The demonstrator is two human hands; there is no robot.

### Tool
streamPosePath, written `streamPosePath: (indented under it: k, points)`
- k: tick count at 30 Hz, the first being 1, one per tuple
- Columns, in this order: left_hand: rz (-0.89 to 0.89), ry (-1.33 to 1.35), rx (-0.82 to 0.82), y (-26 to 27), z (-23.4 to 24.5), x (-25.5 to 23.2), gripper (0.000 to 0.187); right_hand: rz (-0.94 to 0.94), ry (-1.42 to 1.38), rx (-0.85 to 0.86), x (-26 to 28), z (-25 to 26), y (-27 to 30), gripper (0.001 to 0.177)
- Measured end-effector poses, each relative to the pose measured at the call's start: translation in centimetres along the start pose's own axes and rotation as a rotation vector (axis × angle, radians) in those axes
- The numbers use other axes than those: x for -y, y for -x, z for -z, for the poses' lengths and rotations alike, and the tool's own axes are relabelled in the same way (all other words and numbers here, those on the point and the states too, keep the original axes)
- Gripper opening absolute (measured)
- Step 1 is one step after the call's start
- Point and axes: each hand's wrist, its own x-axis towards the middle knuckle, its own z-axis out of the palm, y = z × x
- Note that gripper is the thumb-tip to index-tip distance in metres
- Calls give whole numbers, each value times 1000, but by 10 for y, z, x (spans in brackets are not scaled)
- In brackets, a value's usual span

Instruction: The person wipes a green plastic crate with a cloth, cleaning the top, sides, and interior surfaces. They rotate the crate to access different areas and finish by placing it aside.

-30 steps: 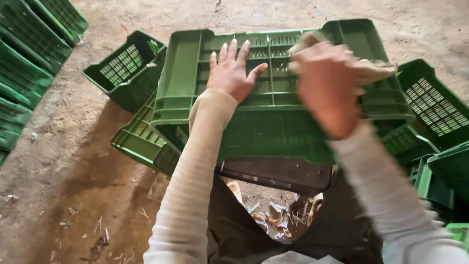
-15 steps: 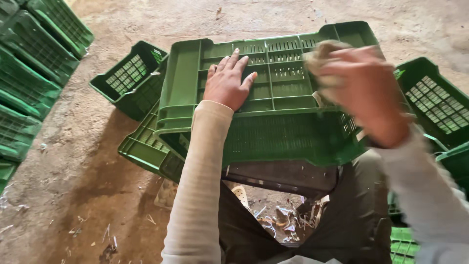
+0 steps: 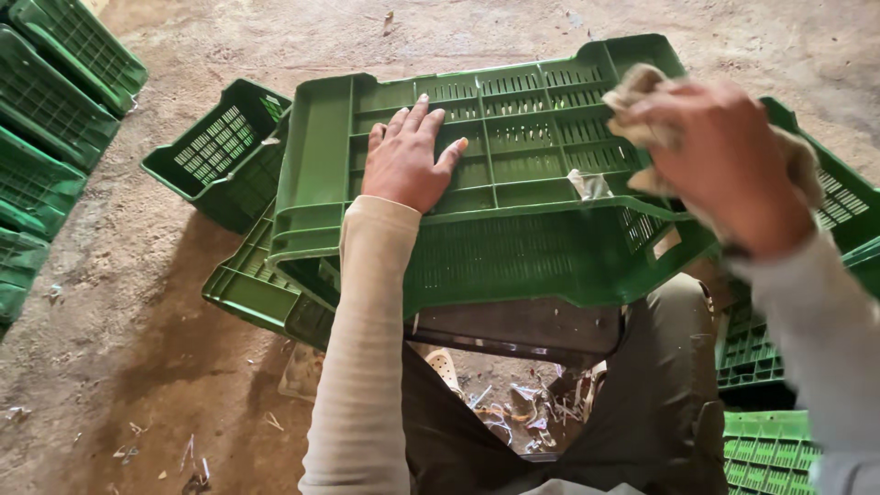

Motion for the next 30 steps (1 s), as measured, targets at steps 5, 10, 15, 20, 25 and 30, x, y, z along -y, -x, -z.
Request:
streamPosePath:
  k: [5,10,15,20,25,30]
  points:
    - [10,8,-7,0,-1,0,65,163,-32,23,-47,-34,-88,25]
    - [1,47,-39,2,0,1,60,99,23,104,-53,-36,-99,44]
    - [-19,74,-113,4,0,3,52,-115,321,533,-10,15,-34,55]
    - [-46,72,-132,5,-1,2,52,218,329,22,22,54,46,41]
    - [-43,55,-124,3,-2,0,52,163,222,-134,58,37,52,23]
    - [-43,55,-139,4,-7,0,51,198,199,-244,133,-5,26,20]
